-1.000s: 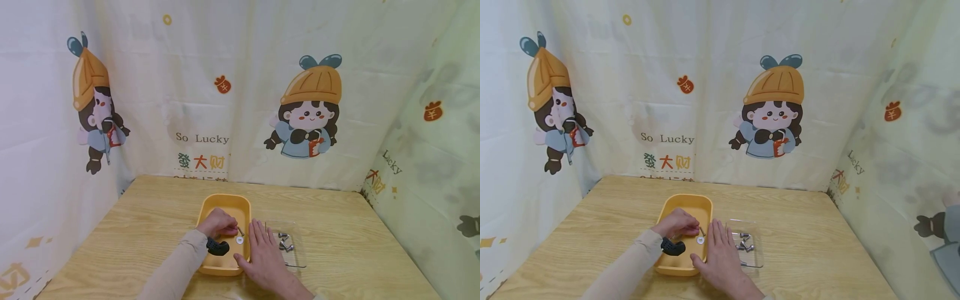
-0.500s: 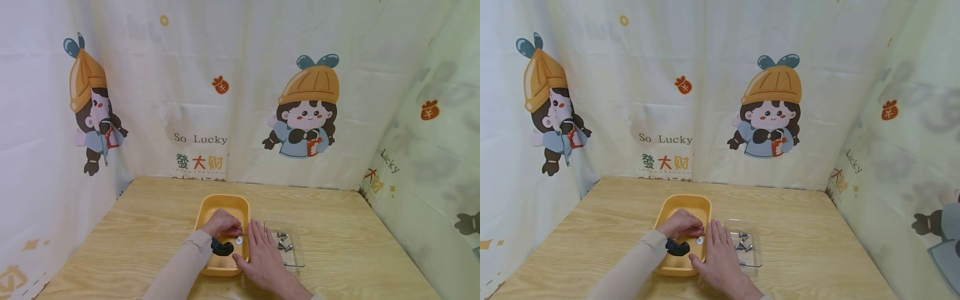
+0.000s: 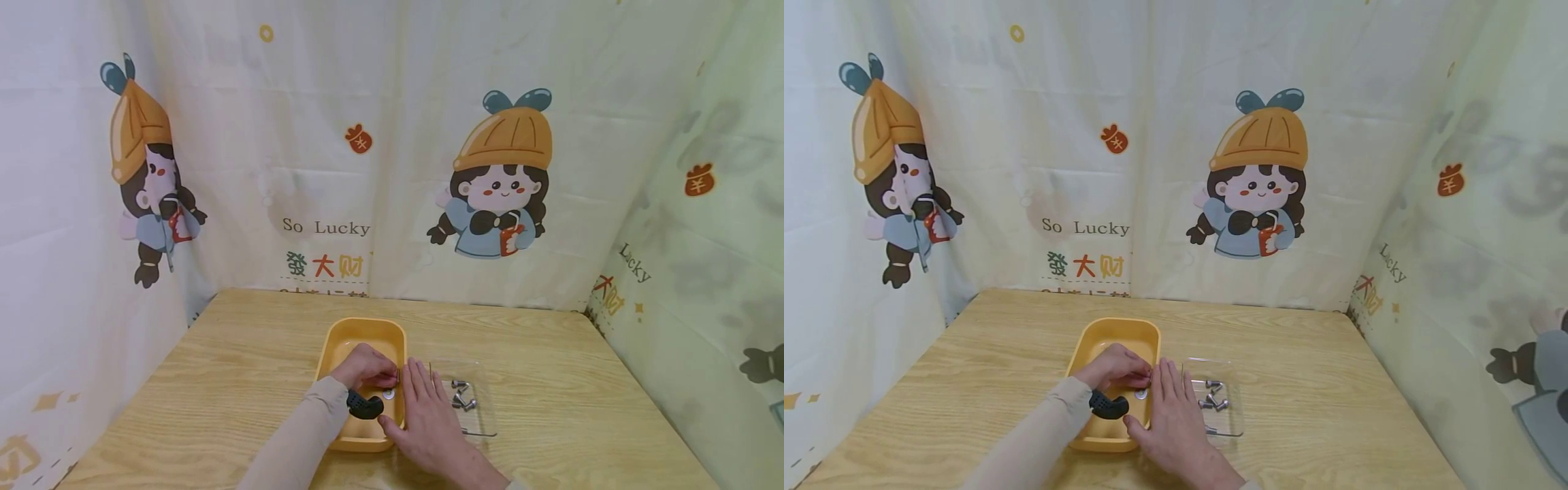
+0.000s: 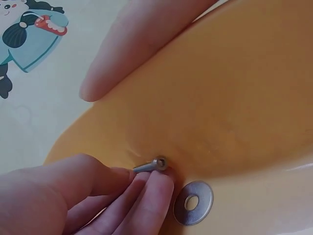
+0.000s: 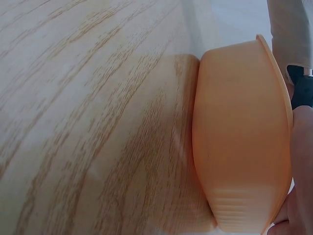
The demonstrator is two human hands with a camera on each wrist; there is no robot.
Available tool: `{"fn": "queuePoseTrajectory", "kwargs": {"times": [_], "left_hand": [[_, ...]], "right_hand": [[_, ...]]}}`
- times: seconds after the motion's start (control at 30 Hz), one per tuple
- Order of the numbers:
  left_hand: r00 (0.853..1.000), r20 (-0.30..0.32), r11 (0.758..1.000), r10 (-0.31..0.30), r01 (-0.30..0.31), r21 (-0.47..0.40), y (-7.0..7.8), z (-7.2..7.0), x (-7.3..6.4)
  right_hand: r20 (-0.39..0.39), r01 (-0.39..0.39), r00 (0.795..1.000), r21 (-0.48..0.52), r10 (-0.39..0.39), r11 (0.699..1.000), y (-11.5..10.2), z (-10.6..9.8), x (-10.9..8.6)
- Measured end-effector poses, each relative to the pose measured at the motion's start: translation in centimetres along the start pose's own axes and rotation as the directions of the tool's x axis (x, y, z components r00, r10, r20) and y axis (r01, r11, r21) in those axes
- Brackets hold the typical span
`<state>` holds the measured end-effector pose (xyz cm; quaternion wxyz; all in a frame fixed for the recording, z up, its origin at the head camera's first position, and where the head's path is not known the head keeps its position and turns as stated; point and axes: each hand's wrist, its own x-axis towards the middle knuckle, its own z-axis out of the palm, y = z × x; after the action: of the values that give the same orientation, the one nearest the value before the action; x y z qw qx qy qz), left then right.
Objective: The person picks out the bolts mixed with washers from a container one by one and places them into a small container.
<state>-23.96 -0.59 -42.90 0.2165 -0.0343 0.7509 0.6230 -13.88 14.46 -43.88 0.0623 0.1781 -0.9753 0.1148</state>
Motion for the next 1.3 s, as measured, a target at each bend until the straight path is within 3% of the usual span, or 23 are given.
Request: {"fn": "queuePoseTrajectory", "kwargs": {"times": [0.8, 1.13, 1.3], "left_hand": [[0.999, -0.031, 1.0, 0.014, -0.015, -0.007, -0.2, 0.6, 0.2], [1.0, -0.004, 1.0, 0.01, -0.01, -0.014, -0.2, -0.2, 0.2], [1.0, -0.003, 0.999, 0.016, -0.017, -0.036, 0.0, -0.5, 0.0]], "right_hand": [[0.012, 0.0, 1.0, 0.003, 0.0, 1.0, -0.1, -0.2, -0.1], [0.031, 0.014, 0.999, 0.036, -0.015, 0.999, 0.2, -0.9, -0.2], [0.002, 0.018, 1.0, 0.041, -0.018, 0.999, 0.6, -1.1, -0.4]]}}
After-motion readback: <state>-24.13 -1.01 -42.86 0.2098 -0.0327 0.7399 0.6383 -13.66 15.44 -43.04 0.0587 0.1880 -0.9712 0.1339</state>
